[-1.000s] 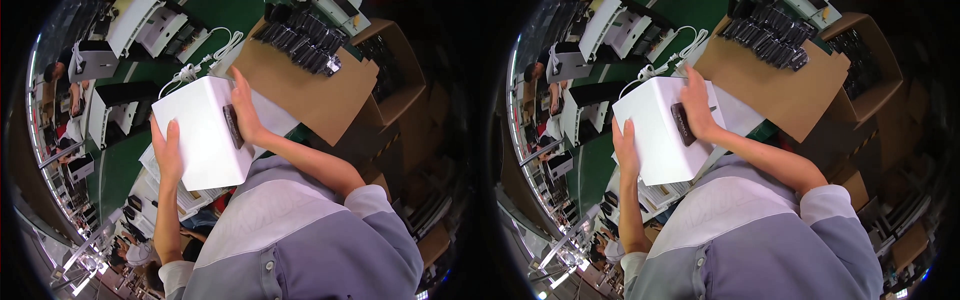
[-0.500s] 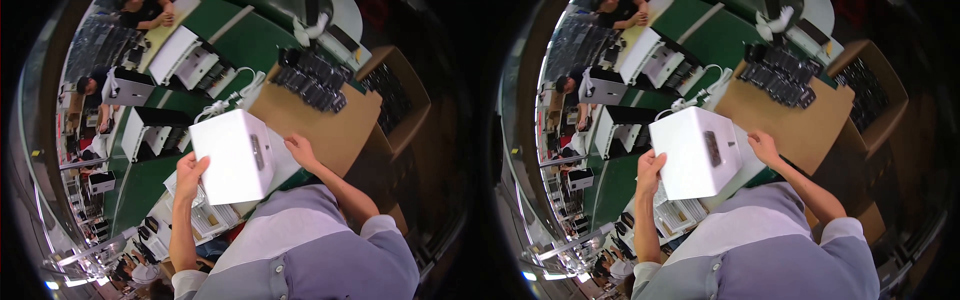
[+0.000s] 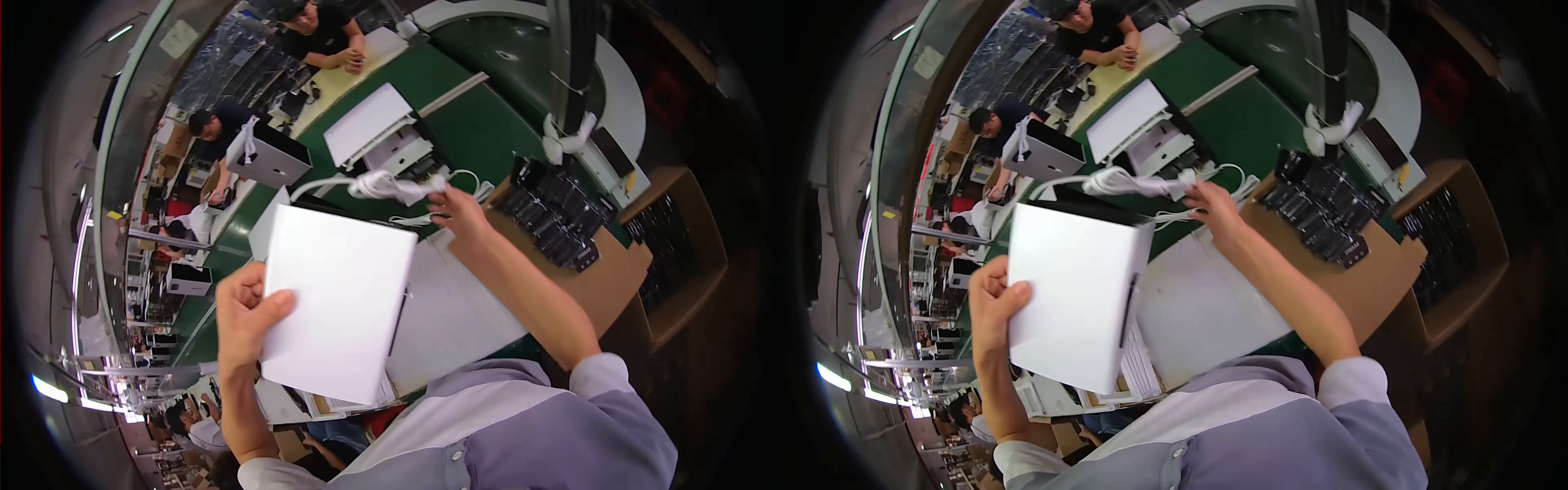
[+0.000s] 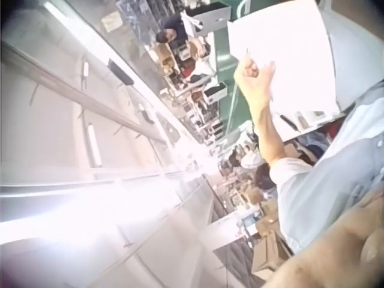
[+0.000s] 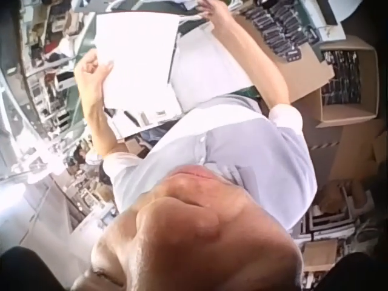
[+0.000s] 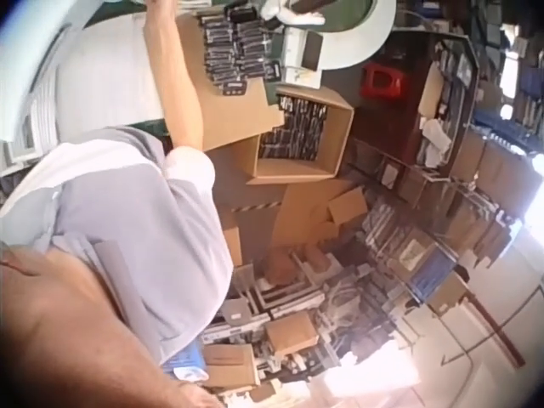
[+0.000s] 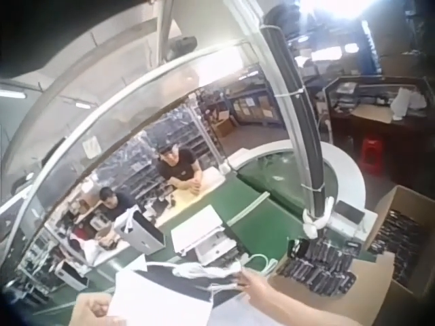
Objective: Manually assemble electronic components into plastic housings on a production line.
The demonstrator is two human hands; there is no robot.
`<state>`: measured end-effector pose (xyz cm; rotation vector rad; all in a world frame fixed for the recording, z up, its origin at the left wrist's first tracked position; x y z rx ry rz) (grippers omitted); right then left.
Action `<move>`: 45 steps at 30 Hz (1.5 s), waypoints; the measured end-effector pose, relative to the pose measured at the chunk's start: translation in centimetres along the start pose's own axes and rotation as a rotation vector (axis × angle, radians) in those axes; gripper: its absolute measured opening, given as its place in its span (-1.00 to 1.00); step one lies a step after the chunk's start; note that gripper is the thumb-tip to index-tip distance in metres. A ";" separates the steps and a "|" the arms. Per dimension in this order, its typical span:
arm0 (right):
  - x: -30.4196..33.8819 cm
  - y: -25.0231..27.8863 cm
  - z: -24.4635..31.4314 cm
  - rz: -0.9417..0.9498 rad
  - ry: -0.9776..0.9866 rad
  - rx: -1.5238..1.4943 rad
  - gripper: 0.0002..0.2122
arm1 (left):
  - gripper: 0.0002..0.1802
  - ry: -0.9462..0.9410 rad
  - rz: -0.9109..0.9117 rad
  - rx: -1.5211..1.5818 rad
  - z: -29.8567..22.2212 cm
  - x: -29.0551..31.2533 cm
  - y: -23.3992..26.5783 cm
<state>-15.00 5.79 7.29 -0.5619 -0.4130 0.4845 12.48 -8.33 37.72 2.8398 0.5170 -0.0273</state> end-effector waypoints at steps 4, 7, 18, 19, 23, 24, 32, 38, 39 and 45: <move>-11.2 -5.0 4.1 0.011 -0.113 -0.020 -0.22 | -0.65 -0.070 -0.093 -0.050 -2.9 -1.5 1.4; -14.0 -9.3 5.4 -0.132 0.013 -0.065 -0.27 | -0.62 -0.170 -0.196 -0.131 -3.7 -2.5 2.7; -4.7 -2.7 0.7 -0.198 0.298 0.088 -0.60 | -0.62 -0.219 -0.209 -0.248 -5.4 -9.8 6.1; -3.3 -1.1 0.0 -0.169 0.293 0.074 -0.59 | -0.66 -0.250 -0.184 -0.233 -5.3 -10.9 5.7; 2.4 2.4 -1.7 -0.170 0.097 -0.024 -0.57 | -0.68 -0.239 -0.178 -0.204 -6.7 -14.5 1.6; 3.2 3.1 -2.4 -0.156 0.107 -0.046 -0.58 | -0.68 -0.235 -0.136 -0.223 -6.9 -15.4 1.5; 6.6 7.4 -5.1 -0.144 0.027 -0.067 -0.56 | -0.63 -0.124 -0.263 -0.339 -8.6 -23.5 -5.4; 7.4 8.0 -4.6 -0.136 -0.023 -0.017 -0.59 | -0.62 -0.202 0.128 -0.158 -3.6 -39.1 -5.3; 7.6 8.3 -4.4 -0.166 -0.017 -0.025 -0.59 | -0.64 -0.167 0.114 -0.129 -2.6 -41.7 -6.1; 8.3 8.8 -3.7 -0.199 -0.064 -0.003 -0.62 | -0.57 -0.151 0.154 0.211 5.1 -58.1 -7.3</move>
Point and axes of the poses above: each hand's wrist, its own x-axis away from the middle knuckle, its own y-axis out of the back of the hand, z = x × y, the point moved 1 cm from there along -x, towards the middle knuckle, and after that the axes turned 9 degrees about x, right-handed, at the moved point
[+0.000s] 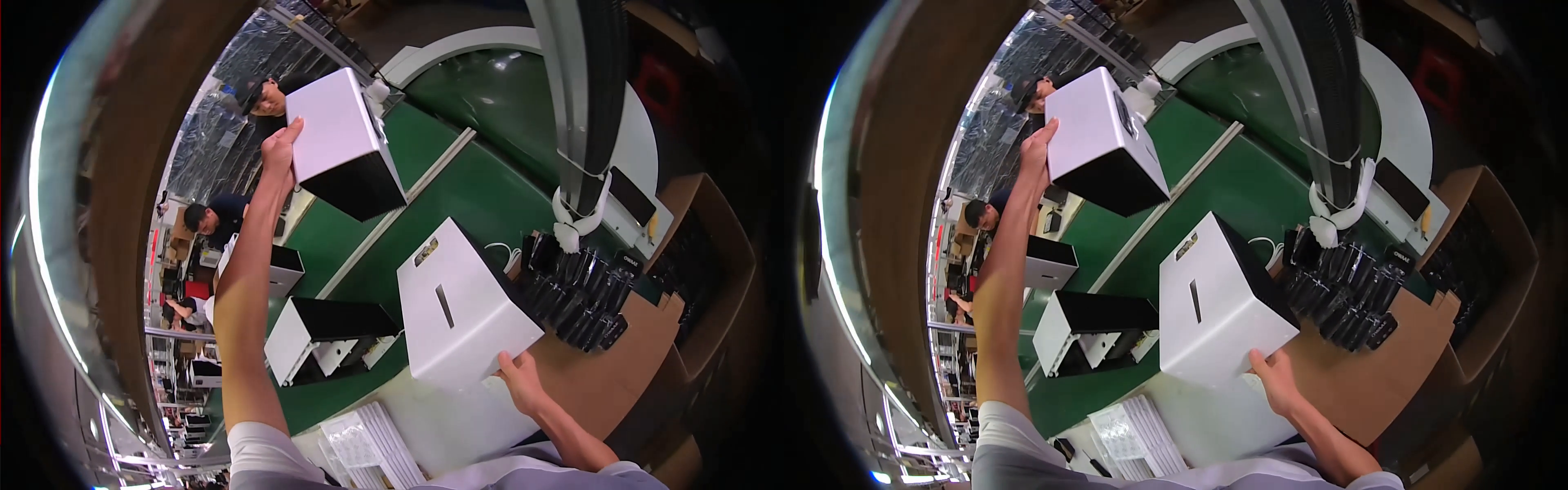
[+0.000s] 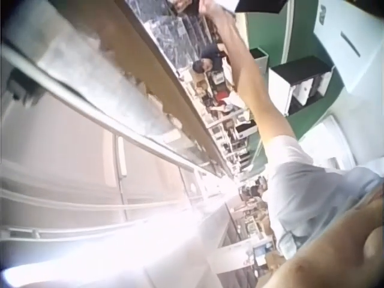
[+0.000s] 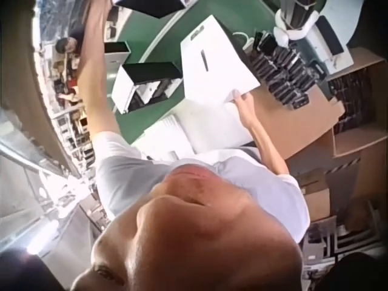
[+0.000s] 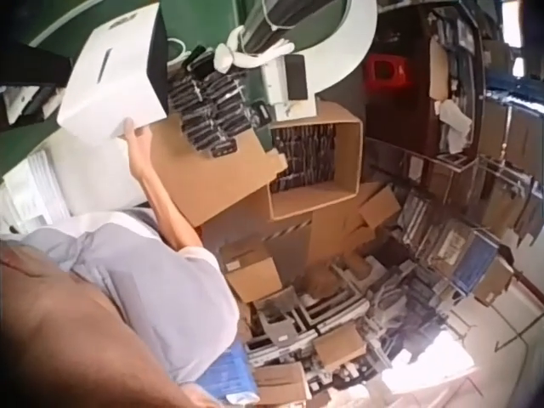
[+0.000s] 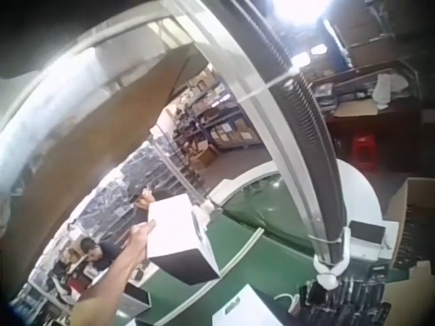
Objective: Manually assemble electronic components into plastic housings on a production line.
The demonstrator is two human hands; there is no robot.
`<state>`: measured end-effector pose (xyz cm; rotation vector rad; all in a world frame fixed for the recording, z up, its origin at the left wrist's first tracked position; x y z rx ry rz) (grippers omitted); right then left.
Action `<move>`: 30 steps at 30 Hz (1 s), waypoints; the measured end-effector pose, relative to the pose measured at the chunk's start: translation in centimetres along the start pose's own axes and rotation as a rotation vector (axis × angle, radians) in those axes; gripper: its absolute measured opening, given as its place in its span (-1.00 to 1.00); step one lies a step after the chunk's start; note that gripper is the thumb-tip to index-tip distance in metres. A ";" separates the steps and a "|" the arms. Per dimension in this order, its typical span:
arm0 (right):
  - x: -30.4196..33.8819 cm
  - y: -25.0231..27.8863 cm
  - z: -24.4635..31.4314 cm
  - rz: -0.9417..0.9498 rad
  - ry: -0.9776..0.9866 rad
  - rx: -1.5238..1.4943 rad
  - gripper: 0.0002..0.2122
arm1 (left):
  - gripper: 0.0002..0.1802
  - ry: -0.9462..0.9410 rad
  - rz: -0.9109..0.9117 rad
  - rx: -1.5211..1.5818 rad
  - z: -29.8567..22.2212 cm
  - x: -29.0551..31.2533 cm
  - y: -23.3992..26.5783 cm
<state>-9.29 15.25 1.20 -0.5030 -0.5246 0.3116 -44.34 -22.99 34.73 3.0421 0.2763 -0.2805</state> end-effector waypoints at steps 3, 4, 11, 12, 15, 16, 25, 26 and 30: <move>0.1 -0.2 0.6 -0.078 -0.018 0.032 -0.63 | -0.55 -0.008 -0.118 0.039 5.6 -7.1 3.0; 0.0 -0.3 0.9 -0.083 -0.023 0.034 -0.63 | -0.55 -0.029 -0.169 0.036 7.1 -9.5 4.5; 0.5 -0.8 3.1 -0.191 -0.159 0.205 -0.68 | -0.64 -0.076 -0.332 0.102 16.2 -16.2 13.2; 0.5 -0.7 2.8 -0.220 -0.104 0.132 -0.68 | -0.62 0.038 -0.264 0.133 16.7 -16.7 13.5; 0.5 -0.9 3.1 -0.179 -0.075 0.112 -0.64 | -0.56 0.151 -0.226 -0.024 15.9 -18.0 17.9; 0.2 -1.0 3.3 -0.166 -0.006 0.056 -0.63 | -0.56 0.160 -0.233 -0.022 16.3 -18.0 18.2; -5.8 -7.3 7.9 -0.188 0.191 -0.019 -0.51 | -0.43 0.346 -0.373 -0.476 15.0 -8.7 25.9; -7.8 -9.1 8.8 -0.278 0.276 -0.016 -0.55 | -0.34 0.401 -0.405 -0.468 16.4 -6.5 22.9; -11.7 -10.2 11.8 -0.353 0.378 0.181 -0.63 | -0.20 -0.081 0.038 -1.147 10.6 6.7 17.7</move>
Point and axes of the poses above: each hand's wrist, its own x-axis away from the middle knuckle, its own y-axis out of the back of the hand, z = x × y, the point moved 1 cm from there along -x, towards the middle knuckle, and after that the axes turned 9 degrees about x, right-handed, at the moved point
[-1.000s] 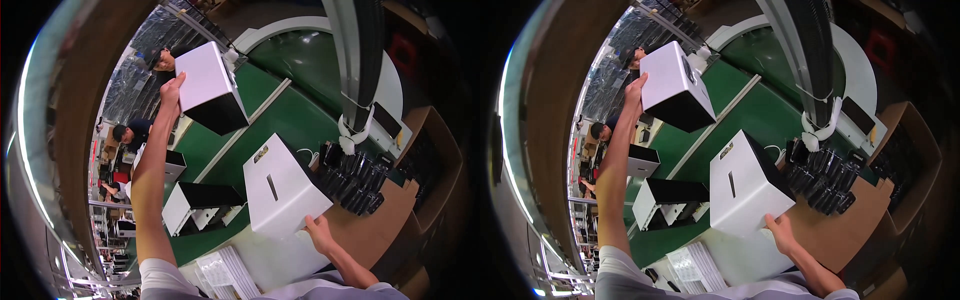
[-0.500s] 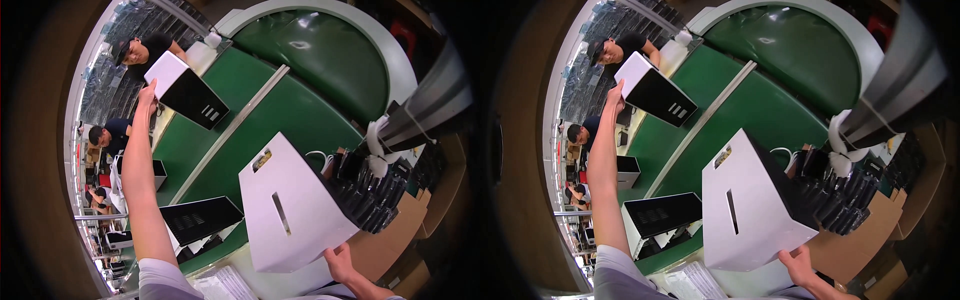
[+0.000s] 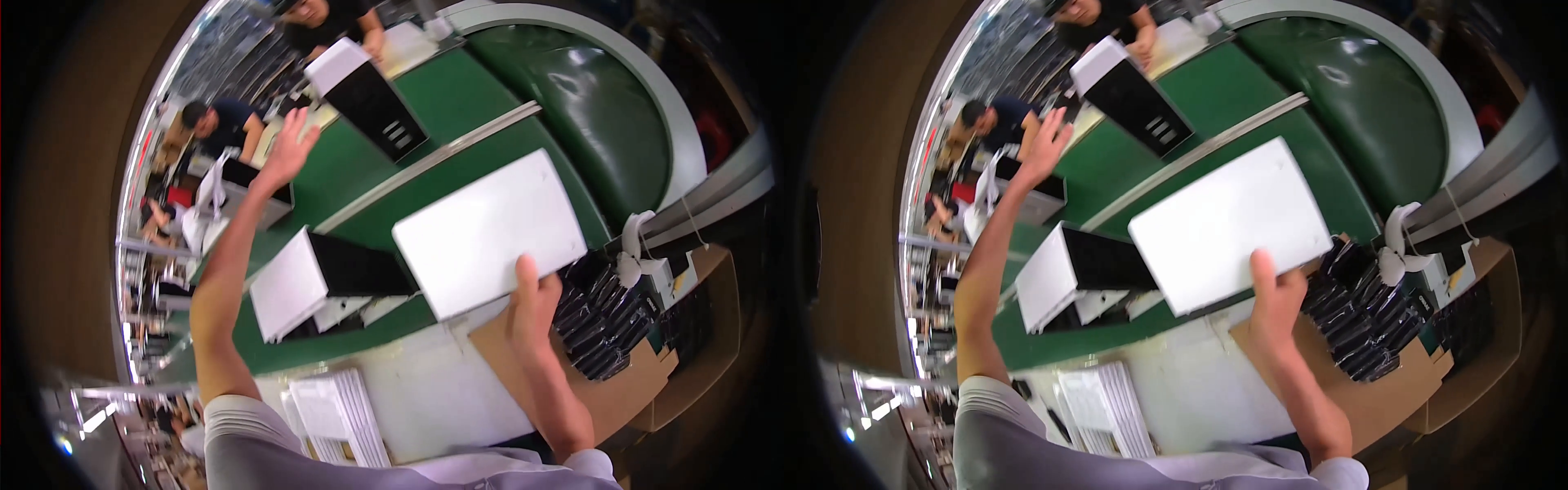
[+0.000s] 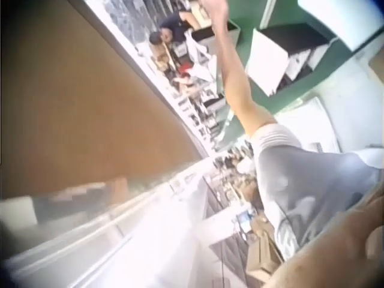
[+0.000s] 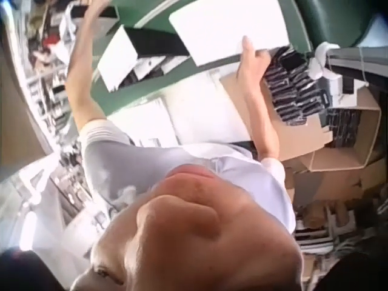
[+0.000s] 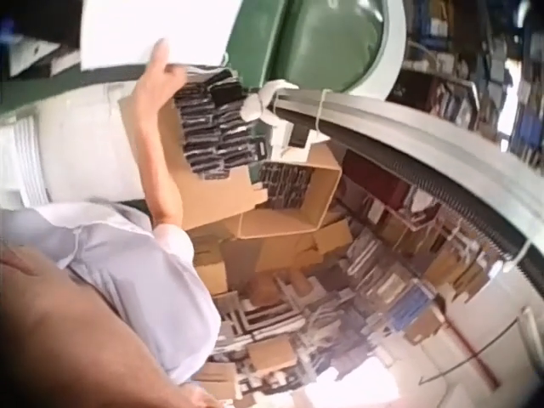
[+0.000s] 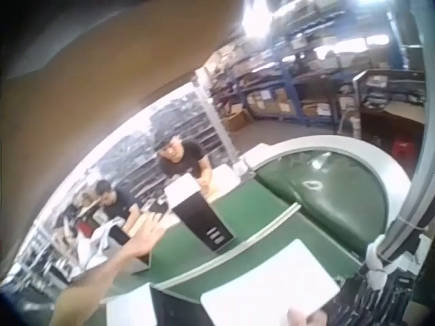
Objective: Manually assemble electronic components into plastic housings on a production line.
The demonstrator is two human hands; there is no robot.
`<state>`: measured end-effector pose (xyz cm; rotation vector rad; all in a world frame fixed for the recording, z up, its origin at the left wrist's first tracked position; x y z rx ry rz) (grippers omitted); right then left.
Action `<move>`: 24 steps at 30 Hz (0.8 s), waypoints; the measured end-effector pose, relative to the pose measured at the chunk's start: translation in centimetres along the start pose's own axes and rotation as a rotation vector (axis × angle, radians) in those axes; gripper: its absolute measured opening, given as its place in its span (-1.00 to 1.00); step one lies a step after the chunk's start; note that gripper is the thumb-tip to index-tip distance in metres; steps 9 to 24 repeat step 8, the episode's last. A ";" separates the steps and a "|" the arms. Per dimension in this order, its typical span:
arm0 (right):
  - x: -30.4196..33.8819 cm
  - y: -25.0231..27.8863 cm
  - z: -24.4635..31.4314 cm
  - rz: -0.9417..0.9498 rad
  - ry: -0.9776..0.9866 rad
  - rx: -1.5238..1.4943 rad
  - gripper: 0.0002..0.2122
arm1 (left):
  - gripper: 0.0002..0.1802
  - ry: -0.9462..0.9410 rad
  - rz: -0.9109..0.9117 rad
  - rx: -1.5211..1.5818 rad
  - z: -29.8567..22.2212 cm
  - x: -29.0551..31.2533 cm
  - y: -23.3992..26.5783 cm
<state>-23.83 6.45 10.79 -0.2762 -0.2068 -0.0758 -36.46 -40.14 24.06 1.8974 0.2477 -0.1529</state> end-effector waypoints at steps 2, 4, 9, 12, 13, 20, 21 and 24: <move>-1.3 -0.8 0.3 -0.025 0.055 -0.015 -0.68 | -0.15 -0.094 0.045 -0.006 -6.7 10.9 4.4; -1.9 -1.3 1.0 0.002 0.062 -0.083 -0.72 | -0.01 -0.052 0.129 0.009 -8.0 20.5 5.6; -2.8 -1.6 1.7 0.234 0.021 -0.234 -0.61 | 0.15 0.252 0.249 -0.275 -11.1 31.9 3.9; -2.8 -1.6 1.7 0.234 0.021 -0.234 -0.61 | 0.15 0.252 0.249 -0.275 -11.1 31.9 3.9; -2.8 -1.6 1.7 0.234 0.021 -0.234 -0.61 | 0.15 0.252 0.249 -0.275 -11.1 31.9 3.9; -2.8 -1.6 1.7 0.234 0.021 -0.234 -0.61 | 0.15 0.252 0.249 -0.275 -11.1 31.9 3.9; -2.8 -1.6 1.7 0.234 0.021 -0.234 -0.61 | 0.15 0.252 0.249 -0.275 -11.1 31.9 3.9; -2.8 -1.6 1.7 0.234 0.021 -0.234 -0.61 | 0.15 0.252 0.249 -0.275 -11.1 31.9 3.9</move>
Point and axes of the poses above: each hand's wrist, its own x-axis away from the middle knuckle, its own y-axis out of the back of the hand, z = x × y, the point moved 1 cm from there along -x, towards the middle knuckle, and after that the axes turned 9 degrees about x, right-handed, at the moved point
